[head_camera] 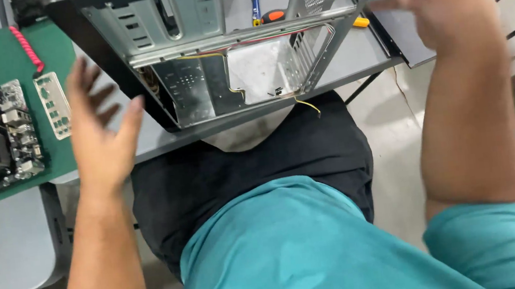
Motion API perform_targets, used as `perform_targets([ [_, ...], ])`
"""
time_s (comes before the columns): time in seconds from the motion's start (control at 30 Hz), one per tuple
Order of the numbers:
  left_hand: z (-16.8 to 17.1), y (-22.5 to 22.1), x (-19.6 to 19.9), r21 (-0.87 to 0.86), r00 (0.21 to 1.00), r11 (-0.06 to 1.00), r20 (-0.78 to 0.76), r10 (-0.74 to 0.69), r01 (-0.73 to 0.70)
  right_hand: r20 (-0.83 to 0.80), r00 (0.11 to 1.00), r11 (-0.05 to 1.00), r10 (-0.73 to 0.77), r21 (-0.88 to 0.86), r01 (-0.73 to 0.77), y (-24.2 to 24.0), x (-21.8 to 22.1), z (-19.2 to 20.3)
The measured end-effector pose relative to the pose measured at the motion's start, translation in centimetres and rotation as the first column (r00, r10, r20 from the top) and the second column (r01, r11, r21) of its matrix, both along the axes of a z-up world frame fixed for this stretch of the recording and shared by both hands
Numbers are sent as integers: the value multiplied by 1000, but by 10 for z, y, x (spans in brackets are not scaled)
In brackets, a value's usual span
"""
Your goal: The person is routing internal power cables and then installing a motherboard into a desktop computer case.
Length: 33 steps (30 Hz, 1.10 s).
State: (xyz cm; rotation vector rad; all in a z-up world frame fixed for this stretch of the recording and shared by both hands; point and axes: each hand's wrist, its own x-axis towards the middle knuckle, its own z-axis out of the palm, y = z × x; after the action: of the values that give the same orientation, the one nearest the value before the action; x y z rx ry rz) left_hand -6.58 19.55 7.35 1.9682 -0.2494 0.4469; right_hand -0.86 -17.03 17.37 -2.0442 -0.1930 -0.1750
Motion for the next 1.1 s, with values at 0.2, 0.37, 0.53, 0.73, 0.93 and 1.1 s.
perform_targets([
  [0.2,-11,-18,19,410,962,889,-86,258,-202,-290,954,951,74,309,21,9,-5,8],
  [0.37,-26,-26,9,264,931,907,-72,357,-328,-291,940,837,177,547,12,-17,-32,-14],
  [0.53,-35,-27,-24,174,924,909,24,381,-379,-115,978,979,173,125,-158,-36,-61,-64],
  [0.73,-65,-31,-51,30,922,927,-97,375,-374,-87,996,613,11,788,62,-55,-101,-115],
  [0.93,-82,-14,-71,166,944,957,-196,267,-236,163,980,951,-112,304,59,-69,-120,-197],
  [1.1,-105,2,-86,376,931,913,-252,264,-157,122,992,960,17,-279,18,-71,-126,-218],
])
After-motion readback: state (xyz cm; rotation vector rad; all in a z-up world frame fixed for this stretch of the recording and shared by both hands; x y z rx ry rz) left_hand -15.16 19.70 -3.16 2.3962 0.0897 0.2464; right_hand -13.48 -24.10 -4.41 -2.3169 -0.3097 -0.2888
